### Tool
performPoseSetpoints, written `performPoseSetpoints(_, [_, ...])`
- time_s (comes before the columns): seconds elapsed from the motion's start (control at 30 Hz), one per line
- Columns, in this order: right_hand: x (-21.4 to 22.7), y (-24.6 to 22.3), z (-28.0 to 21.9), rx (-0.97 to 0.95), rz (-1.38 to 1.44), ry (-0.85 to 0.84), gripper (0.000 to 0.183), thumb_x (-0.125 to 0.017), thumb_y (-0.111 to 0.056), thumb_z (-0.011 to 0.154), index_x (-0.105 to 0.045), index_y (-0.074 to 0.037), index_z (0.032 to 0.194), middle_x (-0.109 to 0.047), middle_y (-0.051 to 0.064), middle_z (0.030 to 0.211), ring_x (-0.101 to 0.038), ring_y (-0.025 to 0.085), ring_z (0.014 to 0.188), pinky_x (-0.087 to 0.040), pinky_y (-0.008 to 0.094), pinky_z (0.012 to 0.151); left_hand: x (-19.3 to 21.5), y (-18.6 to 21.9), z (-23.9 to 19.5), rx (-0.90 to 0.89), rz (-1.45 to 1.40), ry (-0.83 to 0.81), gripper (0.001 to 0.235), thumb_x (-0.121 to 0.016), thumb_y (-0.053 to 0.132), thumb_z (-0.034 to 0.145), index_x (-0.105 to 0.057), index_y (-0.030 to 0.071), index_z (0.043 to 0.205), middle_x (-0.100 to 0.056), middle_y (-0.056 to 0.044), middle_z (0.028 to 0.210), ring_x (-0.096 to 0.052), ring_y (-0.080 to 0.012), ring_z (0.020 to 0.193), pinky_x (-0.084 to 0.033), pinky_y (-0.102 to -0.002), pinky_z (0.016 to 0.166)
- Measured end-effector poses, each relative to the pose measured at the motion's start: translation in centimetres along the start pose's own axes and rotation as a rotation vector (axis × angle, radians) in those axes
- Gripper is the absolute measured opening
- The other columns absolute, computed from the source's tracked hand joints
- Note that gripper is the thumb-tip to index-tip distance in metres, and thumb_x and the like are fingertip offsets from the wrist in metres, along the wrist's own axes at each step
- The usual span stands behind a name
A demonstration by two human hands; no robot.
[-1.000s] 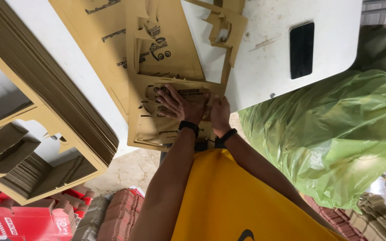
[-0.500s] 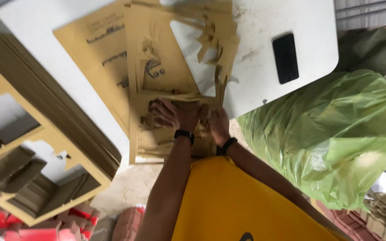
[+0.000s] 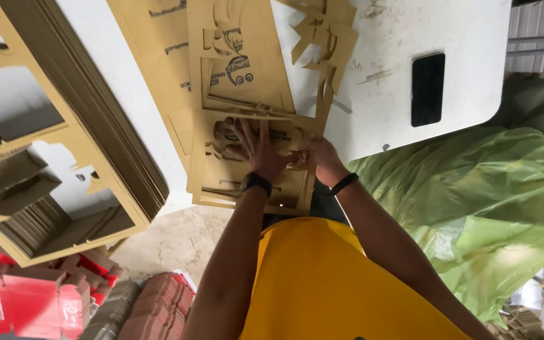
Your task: Stripping waste material from die-cut cardboard sheets and stacking the finished products
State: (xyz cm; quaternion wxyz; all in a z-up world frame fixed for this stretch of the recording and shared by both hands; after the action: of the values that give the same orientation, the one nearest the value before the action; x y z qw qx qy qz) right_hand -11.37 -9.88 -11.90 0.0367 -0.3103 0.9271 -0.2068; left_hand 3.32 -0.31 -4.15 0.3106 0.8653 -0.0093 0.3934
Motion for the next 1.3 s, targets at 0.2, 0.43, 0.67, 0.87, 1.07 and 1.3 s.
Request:
performPoseSetpoints(0.2, [-0.8,-1.4,-1.6,-0.067,0.072,0.031,0.02,-0.048,-0.031,0.105,-0.052,-0.011,0.106,-0.047,0.001,0.073,-0.052,0.018,0.066,-0.05,0.034,0.066,-3.6,-1.5,2.0,0.195,0.223,-0.151,0.138,-0.097,0.054,0.061,-0.011,0.03,0.166,0.025,-0.018,0.168,0.029,-0.0475,0.151,0.005,-0.09,0.104])
performPoseSetpoints(0.43, [-0.6,-1.4,-1.5,0.041,-0.135,0.119,0.027,-0.042,-0.043,0.106,-0.051,-0.017,0.106,-0.054,0.003,0.073,-0.062,0.017,0.066,-0.053,0.034,0.063,-2.6,0.2,2.0,0.269,0.194,-0.171,0.144,-0.097,0.052,0.064,0.004,0.033,0.165,0.029,-0.018,0.166,0.03,-0.0472,0.15,0.011,-0.087,0.104])
performPoseSetpoints(0.67, [-0.2,-0.7,-1.2,0.071,-0.287,0.223,0.032,-0.042,-0.046,0.107,-0.053,-0.016,0.104,-0.067,0.013,0.085,-0.07,0.033,0.089,-0.053,0.049,0.081,-2.6,0.9,2.5,0.347,0.236,-0.185,0.153,-0.095,0.058,0.059,0.016,0.043,0.162,0.025,-0.016,0.169,0.028,-0.0437,0.152,0.022,-0.082,0.106])
performPoseSetpoints(0.87, [-1.3,-3.8,-3.9,-0.054,-0.026,0.2,0.031,-0.051,-0.042,0.094,-0.06,-0.013,0.1,-0.056,0.007,0.069,-0.06,0.022,0.065,-0.051,0.041,0.058,-0.9,2.7,2.5,0.358,0.196,-0.213,0.138,-0.086,0.042,0.069,0.015,0.041,0.163,0.024,-0.018,0.169,0.025,-0.0449,0.153,0.02,-0.079,0.108])
performPoseSetpoints(1.07, [-1.2,-2.1,-2.1,-0.303,0.336,0.066,0.013,-0.049,-0.027,0.093,-0.047,-0.014,0.094,-0.034,-0.003,0.062,-0.041,0.014,0.046,-0.028,0.027,0.044,-1.6,2.2,3.0,0.376,0.193,-0.21,0.142,-0.089,0.043,0.065,0.014,0.042,0.163,0.026,-0.017,0.169,0.025,-0.0456,0.153,0.022,-0.079,0.107])
performPoseSetpoints(1.3, [-1.0,-0.5,-1.1,-0.316,0.409,0.078,0.036,-0.058,-0.035,0.097,-0.048,-0.009,0.119,-0.044,0.007,0.077,-0.048,0.022,0.056,-0.034,0.033,0.044,-1.6,1.8,3.3,0.375,0.181,-0.228,0.144,-0.091,0.048,0.062,0.012,0.042,0.164,0.028,-0.018,0.168,0.026,-0.046,0.153,0.021,-0.08,0.107])
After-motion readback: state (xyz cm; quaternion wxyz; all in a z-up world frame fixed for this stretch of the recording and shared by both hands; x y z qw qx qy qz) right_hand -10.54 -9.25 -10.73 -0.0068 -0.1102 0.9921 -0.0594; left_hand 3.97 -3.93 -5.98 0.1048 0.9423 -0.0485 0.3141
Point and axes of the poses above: each hand's wrist, its own z-axis towards the middle knuckle, its own x-axis out of the back of the hand, y = z × x, the point moved 6 cm from there along z, towards the middle knuckle
